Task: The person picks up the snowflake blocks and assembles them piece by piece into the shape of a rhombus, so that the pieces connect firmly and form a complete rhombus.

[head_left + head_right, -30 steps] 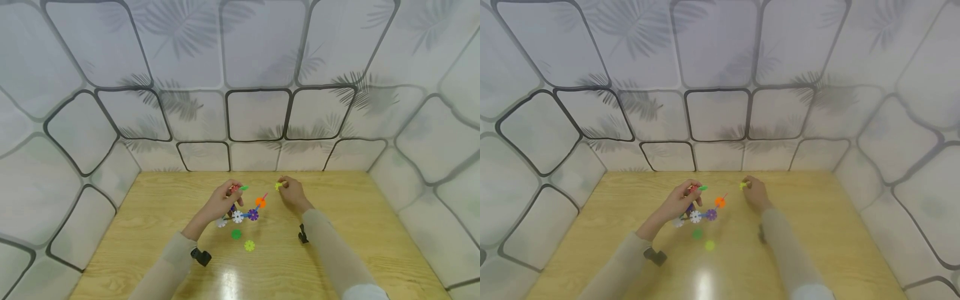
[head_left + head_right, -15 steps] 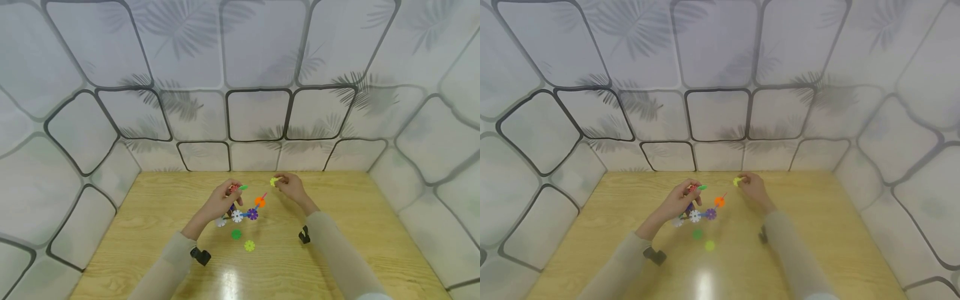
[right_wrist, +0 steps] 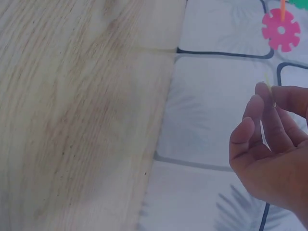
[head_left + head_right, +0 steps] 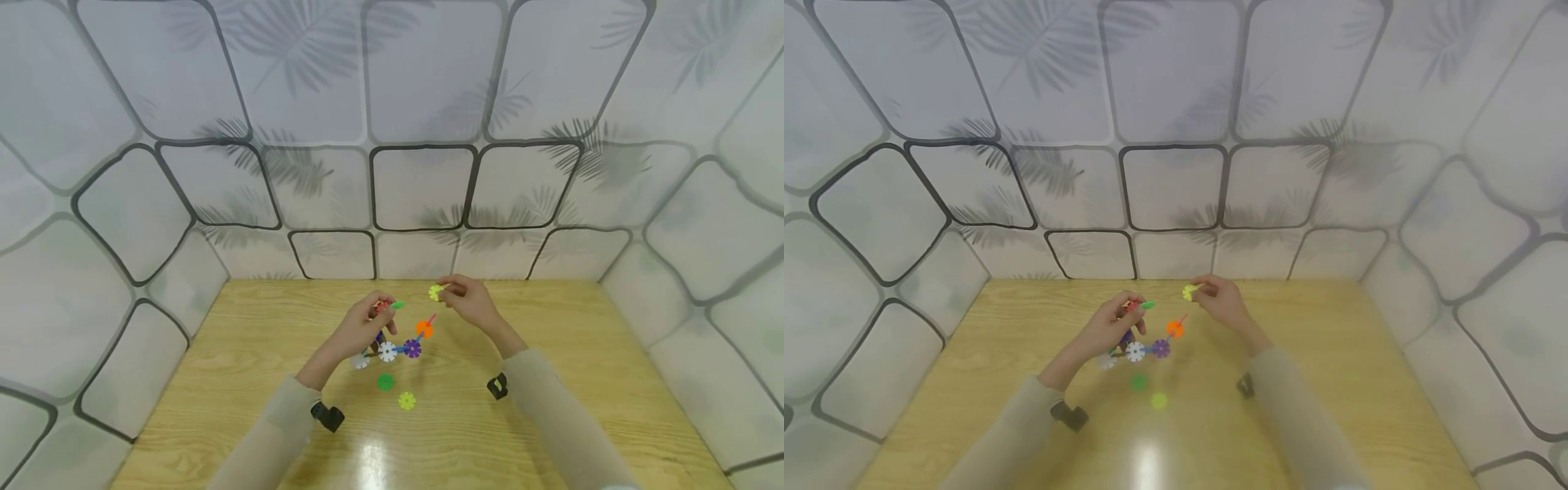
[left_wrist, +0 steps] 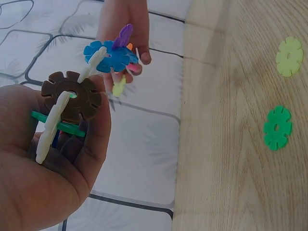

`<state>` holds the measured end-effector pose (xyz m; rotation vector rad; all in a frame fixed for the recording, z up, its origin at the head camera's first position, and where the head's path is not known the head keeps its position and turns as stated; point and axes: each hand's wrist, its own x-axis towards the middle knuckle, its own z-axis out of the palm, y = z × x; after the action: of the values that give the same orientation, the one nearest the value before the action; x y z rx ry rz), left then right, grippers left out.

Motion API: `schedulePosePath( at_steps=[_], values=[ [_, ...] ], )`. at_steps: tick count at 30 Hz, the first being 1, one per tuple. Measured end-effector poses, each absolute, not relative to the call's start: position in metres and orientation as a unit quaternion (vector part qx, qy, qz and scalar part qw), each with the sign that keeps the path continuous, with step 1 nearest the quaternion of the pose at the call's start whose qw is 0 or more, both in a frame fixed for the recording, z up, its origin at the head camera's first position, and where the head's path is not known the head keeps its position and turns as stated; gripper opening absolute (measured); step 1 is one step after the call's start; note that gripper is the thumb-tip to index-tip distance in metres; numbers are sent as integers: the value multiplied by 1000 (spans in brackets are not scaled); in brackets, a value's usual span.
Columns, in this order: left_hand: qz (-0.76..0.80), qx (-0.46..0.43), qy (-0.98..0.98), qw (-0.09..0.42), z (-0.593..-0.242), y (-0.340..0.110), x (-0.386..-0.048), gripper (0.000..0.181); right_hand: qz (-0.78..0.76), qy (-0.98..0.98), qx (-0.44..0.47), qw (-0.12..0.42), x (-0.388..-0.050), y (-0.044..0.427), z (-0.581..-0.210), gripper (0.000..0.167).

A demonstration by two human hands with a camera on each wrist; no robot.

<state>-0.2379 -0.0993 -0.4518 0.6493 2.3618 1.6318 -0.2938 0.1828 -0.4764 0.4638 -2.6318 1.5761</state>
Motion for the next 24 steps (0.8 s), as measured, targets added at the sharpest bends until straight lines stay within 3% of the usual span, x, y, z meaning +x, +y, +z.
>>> schedulePosePath(
  at_steps=[24],
  values=[
    [550, 224, 798, 102, -448, -96, -238, 32, 526, -827, 196, -23, -269, 165, -442, 29]
  ],
)
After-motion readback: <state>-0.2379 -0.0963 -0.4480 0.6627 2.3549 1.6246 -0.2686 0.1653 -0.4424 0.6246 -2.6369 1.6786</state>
